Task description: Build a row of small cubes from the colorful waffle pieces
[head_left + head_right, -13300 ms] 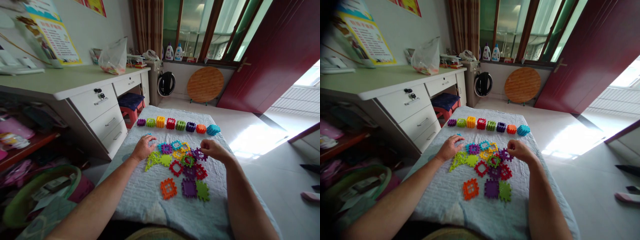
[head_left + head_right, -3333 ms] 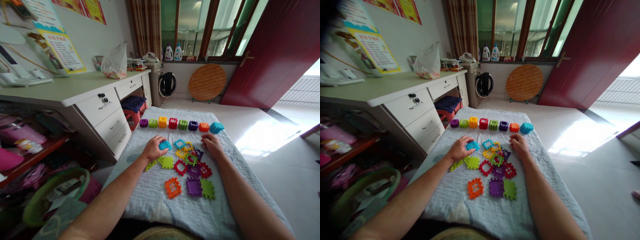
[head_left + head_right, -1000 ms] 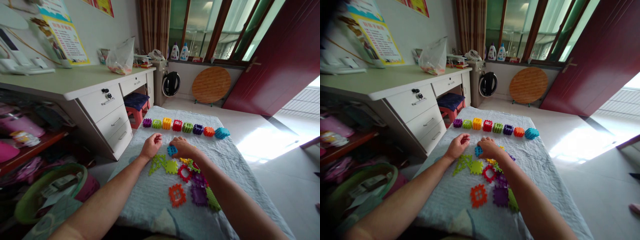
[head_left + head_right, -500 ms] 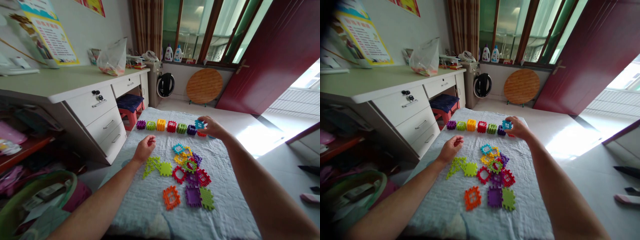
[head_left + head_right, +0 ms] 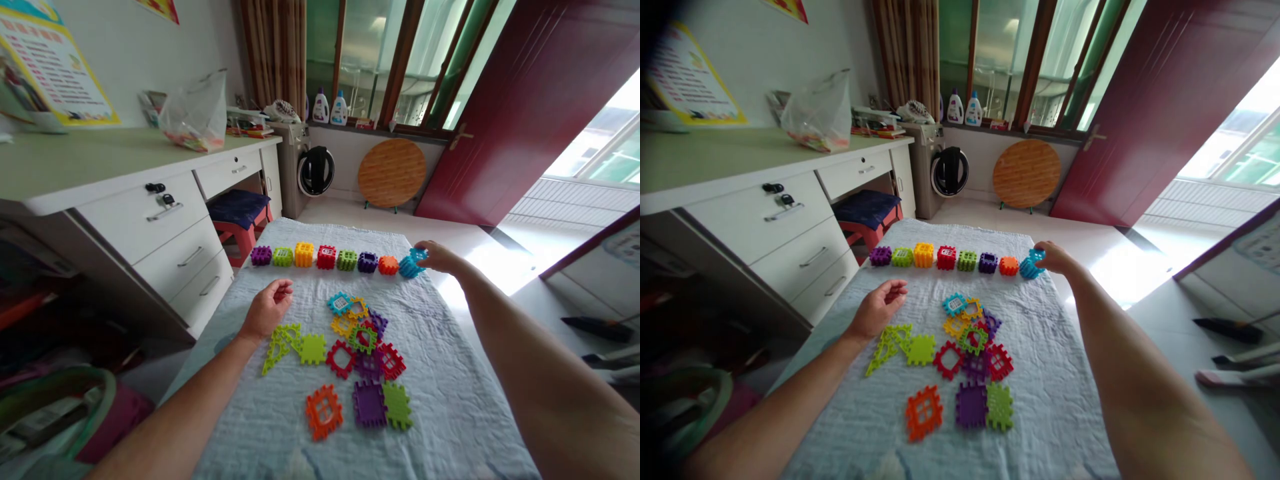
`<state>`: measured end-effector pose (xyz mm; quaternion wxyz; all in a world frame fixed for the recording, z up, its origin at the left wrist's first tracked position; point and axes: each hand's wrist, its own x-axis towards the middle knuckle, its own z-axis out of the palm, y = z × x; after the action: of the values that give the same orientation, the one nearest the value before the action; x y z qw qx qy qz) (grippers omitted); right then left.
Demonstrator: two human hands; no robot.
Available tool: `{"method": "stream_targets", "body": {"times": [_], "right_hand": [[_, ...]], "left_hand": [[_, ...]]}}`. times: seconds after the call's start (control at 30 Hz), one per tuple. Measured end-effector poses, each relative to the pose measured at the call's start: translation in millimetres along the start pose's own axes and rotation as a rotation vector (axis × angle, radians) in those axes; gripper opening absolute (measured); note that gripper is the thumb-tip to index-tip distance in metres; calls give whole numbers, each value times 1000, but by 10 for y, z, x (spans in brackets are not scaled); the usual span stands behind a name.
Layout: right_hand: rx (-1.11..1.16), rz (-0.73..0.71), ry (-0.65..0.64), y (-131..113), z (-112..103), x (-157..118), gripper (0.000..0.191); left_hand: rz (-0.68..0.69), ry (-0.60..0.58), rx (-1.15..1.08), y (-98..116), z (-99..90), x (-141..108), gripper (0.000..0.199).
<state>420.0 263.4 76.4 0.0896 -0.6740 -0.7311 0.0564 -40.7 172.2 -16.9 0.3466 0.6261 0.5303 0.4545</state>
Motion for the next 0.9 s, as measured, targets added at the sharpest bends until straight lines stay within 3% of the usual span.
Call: {"method": "stream_targets", "body": {"times": [0.33, 0.63, 0.9], "right_hand": [[6, 50, -119, 108, 148, 113, 53], [64, 59, -74, 202, 280, 55, 88], [199, 96, -91, 97, 364, 28, 73]], "left_hand": [[-5, -9, -7, 23, 2, 2, 33], [0, -7, -2, 37, 3, -3, 32], [7, -8, 2, 19, 2, 1, 32]]}}
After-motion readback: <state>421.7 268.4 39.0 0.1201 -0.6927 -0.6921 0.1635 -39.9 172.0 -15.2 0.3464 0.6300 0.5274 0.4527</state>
